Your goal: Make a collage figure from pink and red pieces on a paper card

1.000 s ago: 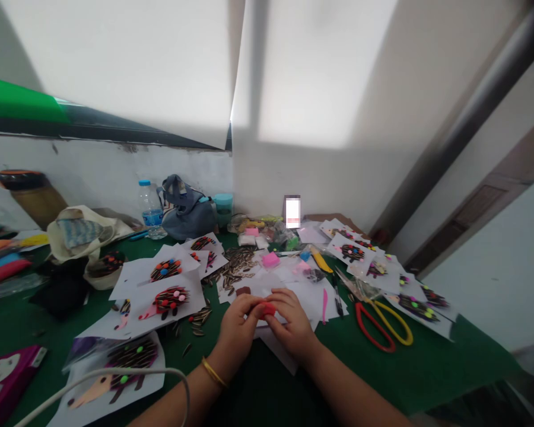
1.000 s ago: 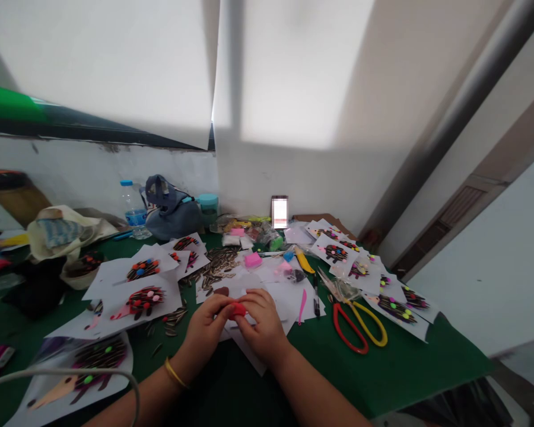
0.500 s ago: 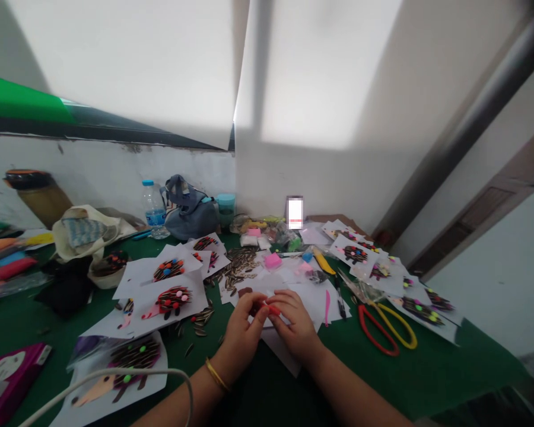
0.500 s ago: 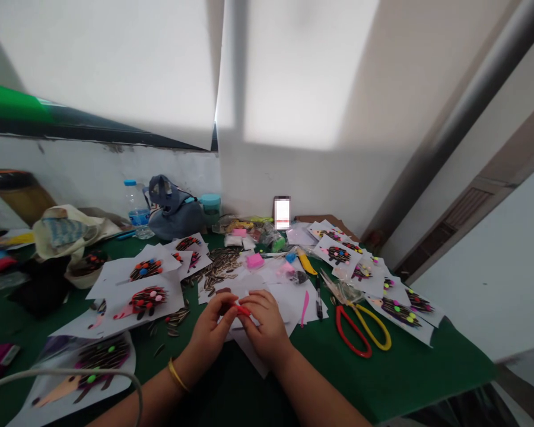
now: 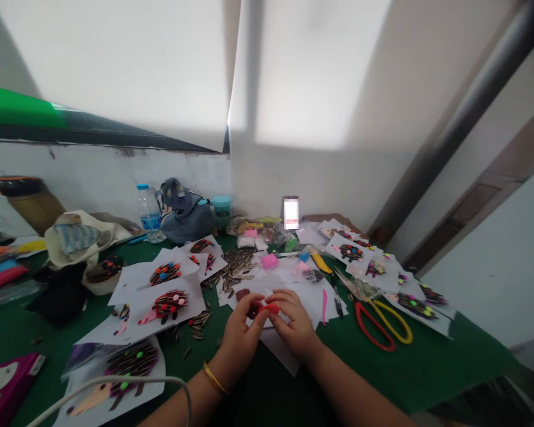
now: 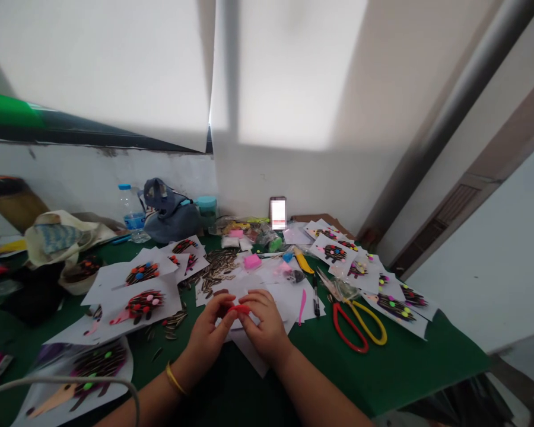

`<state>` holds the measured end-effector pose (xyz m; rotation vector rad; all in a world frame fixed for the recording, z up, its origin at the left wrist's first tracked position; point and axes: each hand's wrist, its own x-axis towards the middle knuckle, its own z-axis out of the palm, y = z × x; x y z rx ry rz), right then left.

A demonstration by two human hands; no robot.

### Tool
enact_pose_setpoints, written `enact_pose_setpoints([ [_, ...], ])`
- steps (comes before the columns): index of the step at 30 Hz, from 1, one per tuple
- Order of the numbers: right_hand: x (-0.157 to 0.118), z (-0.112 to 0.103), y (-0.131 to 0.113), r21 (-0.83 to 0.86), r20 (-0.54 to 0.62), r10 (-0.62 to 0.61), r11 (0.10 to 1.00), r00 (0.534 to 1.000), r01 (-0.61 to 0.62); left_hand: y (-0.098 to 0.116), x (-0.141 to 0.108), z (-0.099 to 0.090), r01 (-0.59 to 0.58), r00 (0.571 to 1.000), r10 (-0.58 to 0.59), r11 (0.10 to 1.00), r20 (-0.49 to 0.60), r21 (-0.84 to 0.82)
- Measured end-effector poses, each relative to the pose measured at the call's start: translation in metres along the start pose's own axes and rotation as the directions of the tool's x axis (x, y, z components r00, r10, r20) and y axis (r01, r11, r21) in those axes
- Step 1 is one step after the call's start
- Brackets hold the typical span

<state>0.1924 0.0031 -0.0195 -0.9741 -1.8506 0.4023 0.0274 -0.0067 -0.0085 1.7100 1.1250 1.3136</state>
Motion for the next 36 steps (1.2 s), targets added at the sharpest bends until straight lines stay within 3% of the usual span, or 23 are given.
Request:
enact_pose_setpoints([
  [5,0.0012,0.0011,-0.0035,-0.022,0.001,-0.02,1.0,1.0,0.02,0.0037,0.0023,-0.0021,-0.104,0.992,0.098,0.992,0.083,0.07],
  [13,0.0002,-0.0016,-0.0005,0.01,0.033,-0.02,1.0,0.999,0.019,-0.0017,0.004,-0.0004,0.117,0.992,-0.112,0.991,0.064,-0.067],
  [20,0.0021,0.0002,-0.0038,-0.027,-0.043,-0.04,0.999,0.998,0.038,0.0042,0.0048,-0.002,-0.063,0.997,0.061,0.997,0.045,0.043],
  [28,0.0018,-0.0011,-0.0039,-0.017,0.007,-0.025,1.0,1.0,0.025,-0.0012,0.006,-0.0025,0.076,0.997,-0.076,0.997,0.012,-0.034],
  [34,0.0007,0.002,-0.001,-0.031,-0.009,-0.018,0.999,1.0,0.018,0.0029,0.0054,-0.0021,-0.043,0.998,0.041,0.998,0.042,0.055],
  [36,0.0003,0.0025,-0.0028,-0.042,0.004,-0.019,0.999,1.0,0.019,0.0025,0.0059,-0.0037,-0.025,0.999,0.021,0.996,0.045,0.082],
])
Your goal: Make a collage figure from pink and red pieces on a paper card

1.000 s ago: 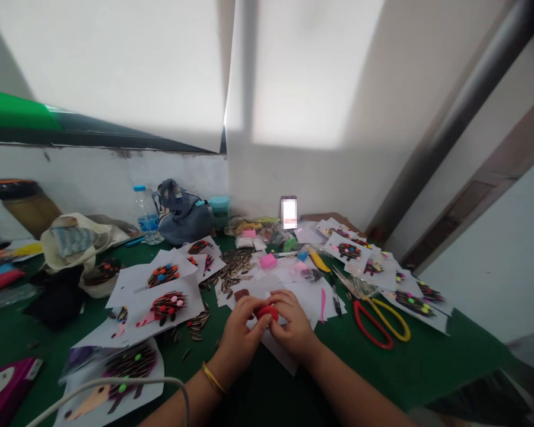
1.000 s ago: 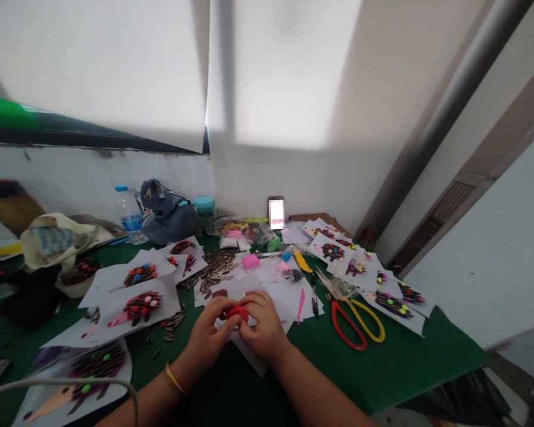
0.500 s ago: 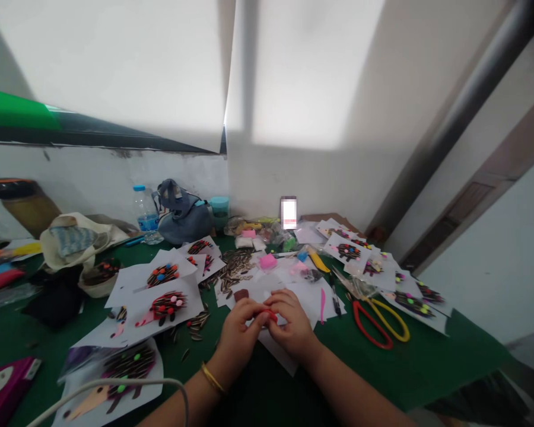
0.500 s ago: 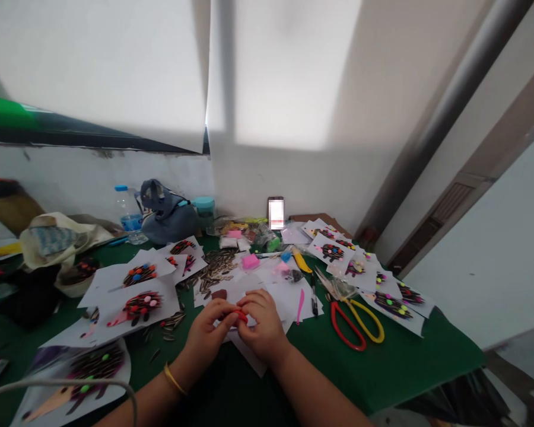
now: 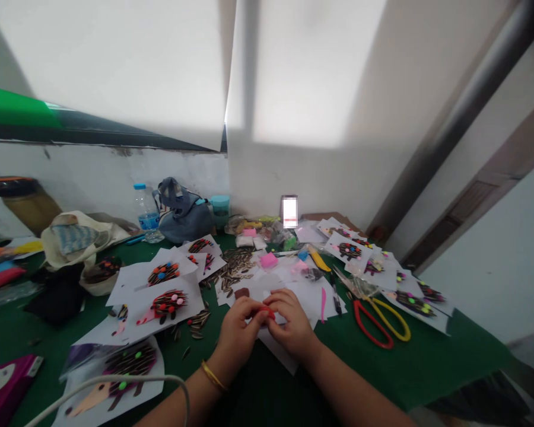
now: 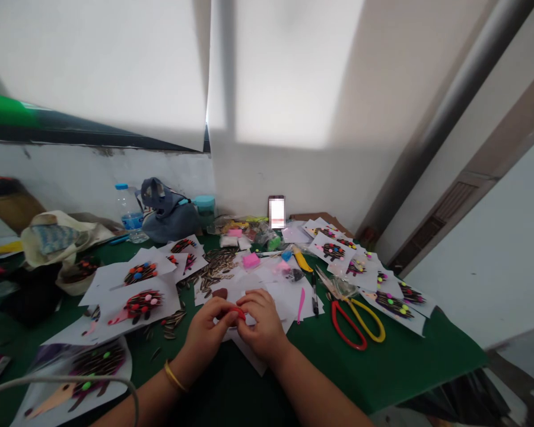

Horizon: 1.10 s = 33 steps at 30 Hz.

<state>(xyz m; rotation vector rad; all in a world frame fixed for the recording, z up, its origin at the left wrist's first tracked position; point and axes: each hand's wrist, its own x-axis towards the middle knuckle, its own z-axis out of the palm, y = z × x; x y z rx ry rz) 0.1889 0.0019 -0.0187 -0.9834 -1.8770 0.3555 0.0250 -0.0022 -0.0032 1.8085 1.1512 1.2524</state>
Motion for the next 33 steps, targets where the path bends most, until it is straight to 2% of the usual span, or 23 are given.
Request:
enact_pose_setpoints([
  [5,0.0003,-0.0019,-0.0004,0.02,0.051,0.013,1.0,0.999,-0.014,-0.0024,0.0007,0.0005,0.094,0.995,-0.098,0.991,-0.034,-0.099],
  [8,0.0005,-0.002,0.0025,0.022,0.03,0.03,0.999,0.999,-0.031,-0.0008,0.0,0.002,0.038,0.999,-0.042,0.992,-0.031,-0.118],
  [11,0.0001,-0.0004,0.0036,-0.001,0.003,0.014,1.0,1.0,-0.014,0.0012,-0.0011,0.0011,-0.031,0.999,0.03,0.998,-0.023,-0.046],
  [13,-0.0001,0.0007,0.0027,-0.012,0.014,-0.007,1.0,1.0,0.008,0.0009,-0.0013,-0.0002,-0.029,1.0,0.029,1.0,0.007,-0.001],
  [15,-0.0001,0.001,0.0014,0.006,0.015,-0.001,1.0,1.0,0.001,-0.0008,-0.0008,-0.0008,0.028,1.0,-0.028,1.0,0.013,-0.011],
  [18,0.0001,-0.0004,0.0004,0.07,-0.021,0.036,0.997,0.999,-0.035,-0.0036,0.0009,0.0006,0.153,0.988,-0.154,0.979,-0.001,-0.135],
  [20,-0.0001,-0.0017,0.0004,0.102,-0.036,0.046,0.994,0.998,-0.042,-0.0038,0.0015,0.0023,0.187,0.982,-0.191,0.965,-0.001,-0.186],
  [23,-0.0005,-0.0033,-0.0004,0.105,-0.036,0.042,0.994,0.998,-0.038,-0.0007,0.0008,0.0032,0.13,0.991,-0.133,0.982,-0.011,-0.137],
  [25,-0.0005,-0.004,-0.002,0.083,-0.023,0.033,0.996,0.999,-0.031,0.0023,-0.0002,0.0025,0.062,0.998,-0.061,0.995,0.012,-0.083],
  [27,-0.0003,-0.0043,-0.004,0.065,-0.014,0.025,0.998,1.0,-0.025,0.0044,-0.0006,0.0016,0.047,0.998,-0.043,0.996,0.044,-0.08],
  [33,0.0009,-0.0042,-0.0038,0.063,0.0,0.025,0.998,1.0,-0.025,0.0023,0.0022,0.0014,0.241,0.97,-0.232,0.926,0.068,-0.291],
])
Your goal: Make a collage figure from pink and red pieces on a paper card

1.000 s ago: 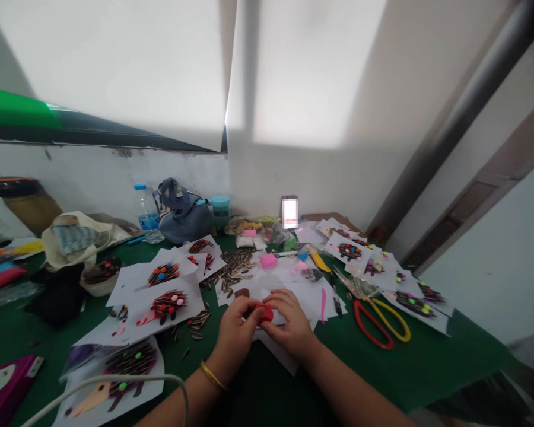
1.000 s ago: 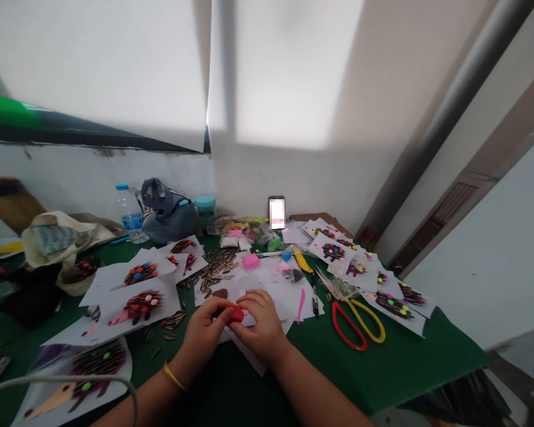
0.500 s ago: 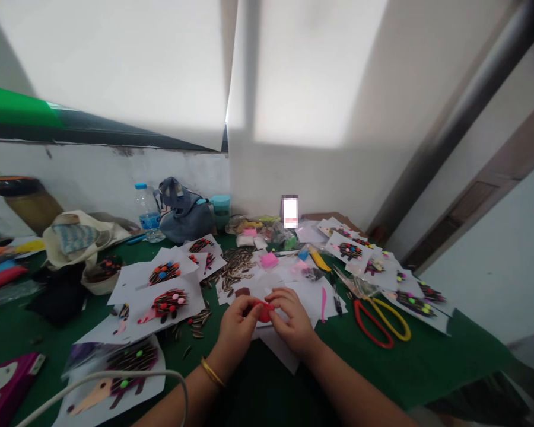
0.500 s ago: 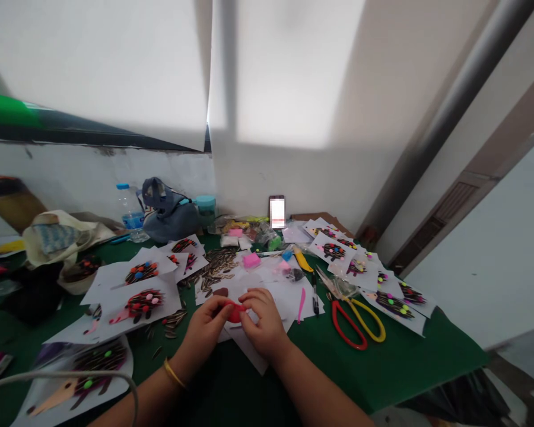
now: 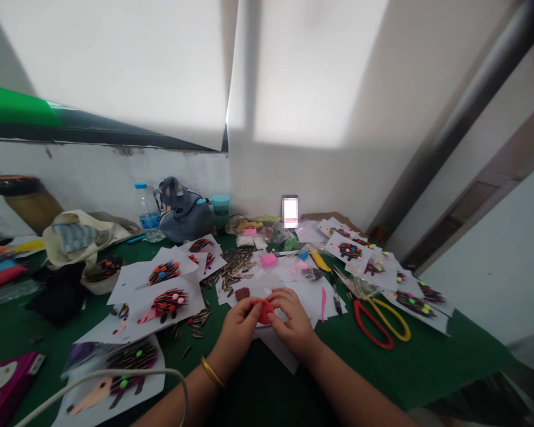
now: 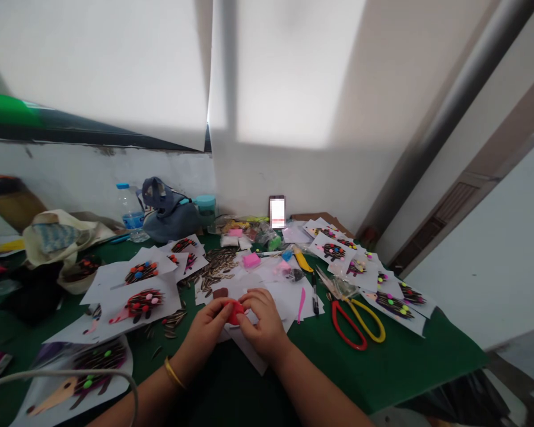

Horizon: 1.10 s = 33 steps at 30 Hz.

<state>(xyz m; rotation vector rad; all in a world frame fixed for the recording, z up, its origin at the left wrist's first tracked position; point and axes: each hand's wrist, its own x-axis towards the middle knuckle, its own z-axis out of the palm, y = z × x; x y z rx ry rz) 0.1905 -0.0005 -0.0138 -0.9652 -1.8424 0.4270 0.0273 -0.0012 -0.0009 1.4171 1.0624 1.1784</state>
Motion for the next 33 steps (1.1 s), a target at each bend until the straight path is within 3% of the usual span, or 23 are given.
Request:
enact_pose_setpoints([
  [8,0.001,-0.001,0.0,0.032,-0.022,0.003,0.999,1.0,-0.002,-0.003,0.001,0.001,0.114,0.993,-0.119,0.979,-0.019,-0.168],
  [13,0.001,-0.003,0.001,0.058,-0.075,0.013,0.998,0.997,-0.009,-0.006,-0.001,0.003,0.201,0.979,-0.202,0.889,0.042,-0.411],
  [16,0.001,-0.004,0.001,0.078,-0.107,0.036,0.997,0.994,-0.028,-0.004,-0.002,0.004,0.204,0.978,-0.196,0.866,0.066,-0.457],
  [27,0.0,0.0,0.009,0.079,-0.012,0.061,0.995,0.998,-0.06,-0.01,0.001,0.002,0.07,0.997,-0.072,0.974,-0.001,-0.217],
  [33,0.001,0.001,0.007,0.064,-0.079,0.059,0.996,0.995,-0.054,-0.006,-0.002,0.001,-0.104,0.993,0.109,0.989,-0.044,0.109],
])
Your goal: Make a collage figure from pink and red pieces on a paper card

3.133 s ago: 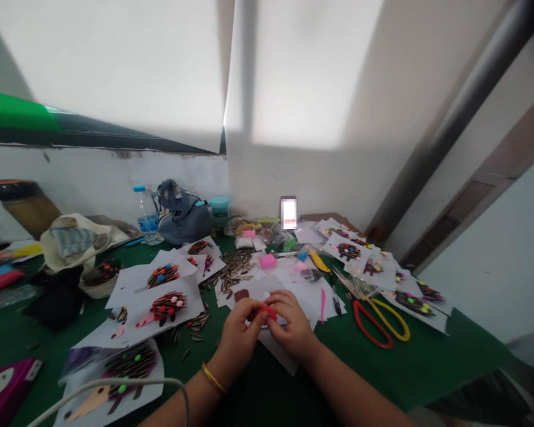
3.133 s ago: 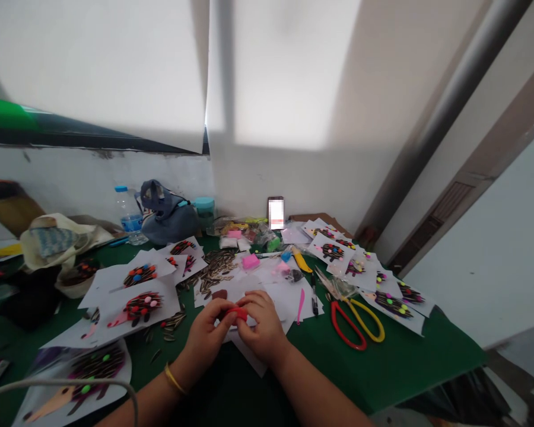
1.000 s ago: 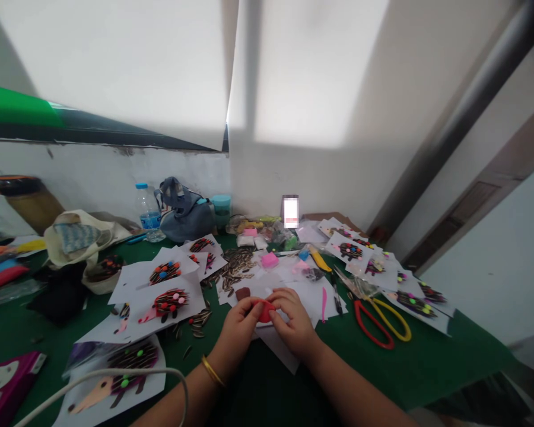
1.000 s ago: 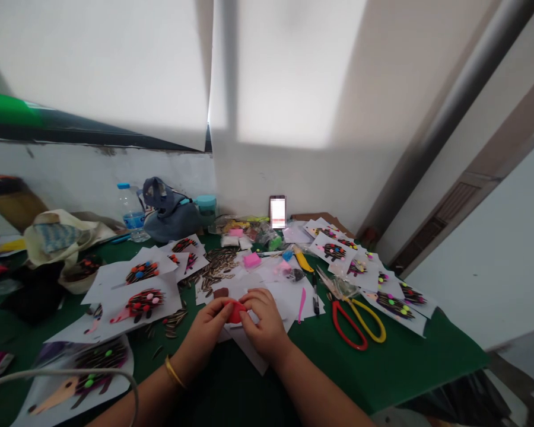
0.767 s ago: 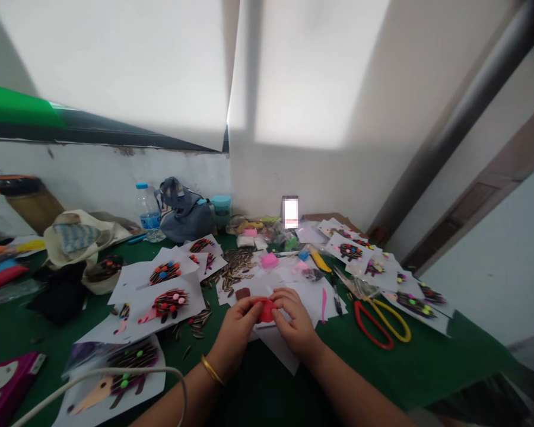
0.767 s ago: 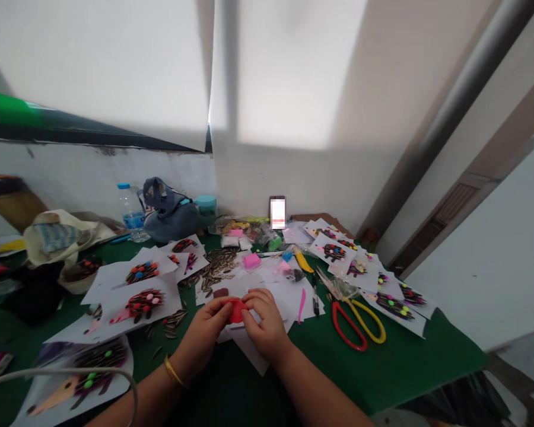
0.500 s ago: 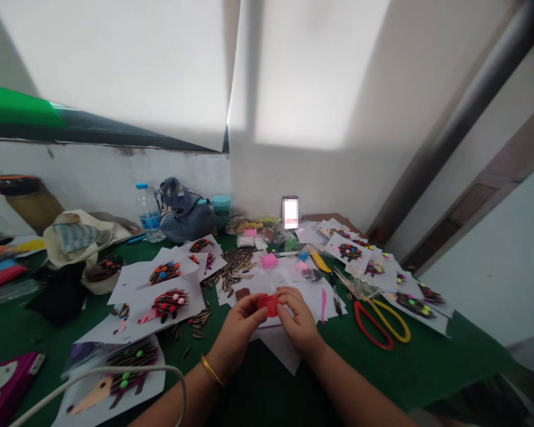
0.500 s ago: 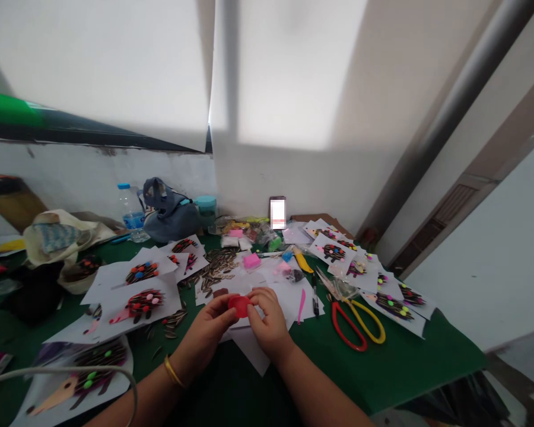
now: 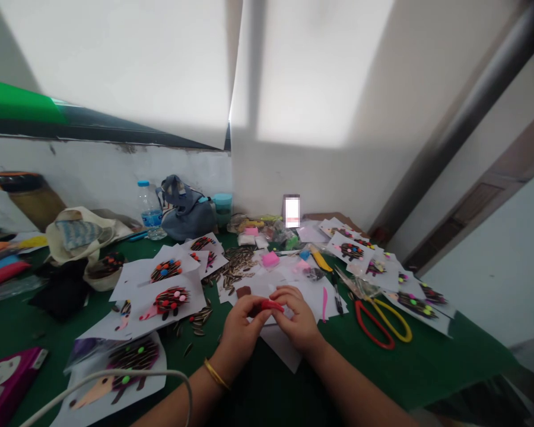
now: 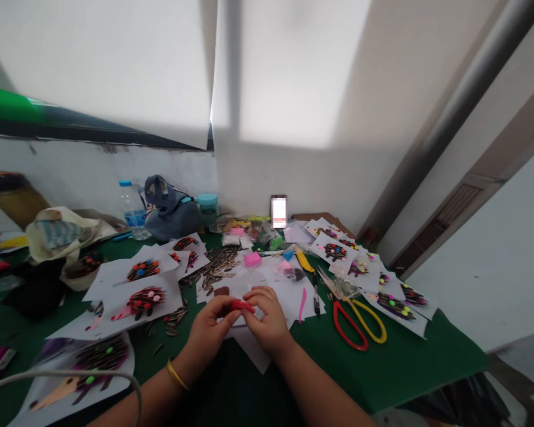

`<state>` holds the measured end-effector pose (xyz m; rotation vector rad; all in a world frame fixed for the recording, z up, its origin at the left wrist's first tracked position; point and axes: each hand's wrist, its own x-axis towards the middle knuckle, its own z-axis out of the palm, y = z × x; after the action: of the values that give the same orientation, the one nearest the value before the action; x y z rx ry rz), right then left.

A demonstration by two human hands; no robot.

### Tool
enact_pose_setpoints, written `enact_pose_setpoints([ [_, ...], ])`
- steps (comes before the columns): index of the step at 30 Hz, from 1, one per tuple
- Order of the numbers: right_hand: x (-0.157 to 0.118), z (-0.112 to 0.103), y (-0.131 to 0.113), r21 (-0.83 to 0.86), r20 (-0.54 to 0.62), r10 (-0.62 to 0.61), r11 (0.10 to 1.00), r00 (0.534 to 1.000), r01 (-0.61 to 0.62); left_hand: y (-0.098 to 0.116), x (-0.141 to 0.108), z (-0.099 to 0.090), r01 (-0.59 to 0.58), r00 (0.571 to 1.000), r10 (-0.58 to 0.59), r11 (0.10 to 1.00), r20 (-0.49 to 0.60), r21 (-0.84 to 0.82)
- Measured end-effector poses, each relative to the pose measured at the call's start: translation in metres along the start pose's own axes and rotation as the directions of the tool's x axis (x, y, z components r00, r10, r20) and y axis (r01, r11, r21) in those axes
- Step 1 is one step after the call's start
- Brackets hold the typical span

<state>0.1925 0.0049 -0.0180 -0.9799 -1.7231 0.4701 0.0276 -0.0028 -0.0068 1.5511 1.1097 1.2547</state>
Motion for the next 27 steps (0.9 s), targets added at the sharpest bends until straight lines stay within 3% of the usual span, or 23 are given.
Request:
enact_pose_setpoints([
  [3,-0.0001,-0.0003,-0.0025,0.002,0.018,-0.001,1.0,1.0,0.001,0.0008,0.0004,-0.0018,0.028,1.0,-0.028,0.998,-0.008,0.058],
  [7,-0.0001,-0.0017,-0.0023,0.011,0.055,-0.012,1.0,0.998,0.012,-0.0004,0.0026,-0.0021,0.147,0.989,-0.146,0.988,0.03,-0.043],
  [12,0.0007,-0.0016,-0.0014,0.008,0.052,0.0,1.0,0.999,0.0,0.0017,-0.0007,0.0005,0.038,0.999,-0.038,0.999,-0.015,0.002],
  [16,-0.0002,0.0006,-0.0033,-0.019,0.077,-0.027,0.999,0.997,0.028,0.0041,-0.0023,-0.0016,-0.069,0.997,0.065,0.988,0.035,0.137],
  [19,-0.0009,0.0006,-0.0033,-0.021,0.116,-0.028,0.999,0.993,0.031,0.0029,-0.0001,-0.004,-0.007,1.0,0.007,0.99,-0.003,0.141],
  [24,-0.0013,-0.0002,0.0022,-0.011,0.11,0.001,1.0,0.994,0.001,-0.002,0.0022,-0.0017,0.06,0.998,-0.06,0.998,-0.003,-0.035],
  [27,-0.0019,0.0014,0.0027,-0.014,0.105,-0.014,1.0,0.994,0.016,-0.0032,0.0018,-0.0001,0.069,0.998,-0.069,0.998,0.007,-0.009],
])
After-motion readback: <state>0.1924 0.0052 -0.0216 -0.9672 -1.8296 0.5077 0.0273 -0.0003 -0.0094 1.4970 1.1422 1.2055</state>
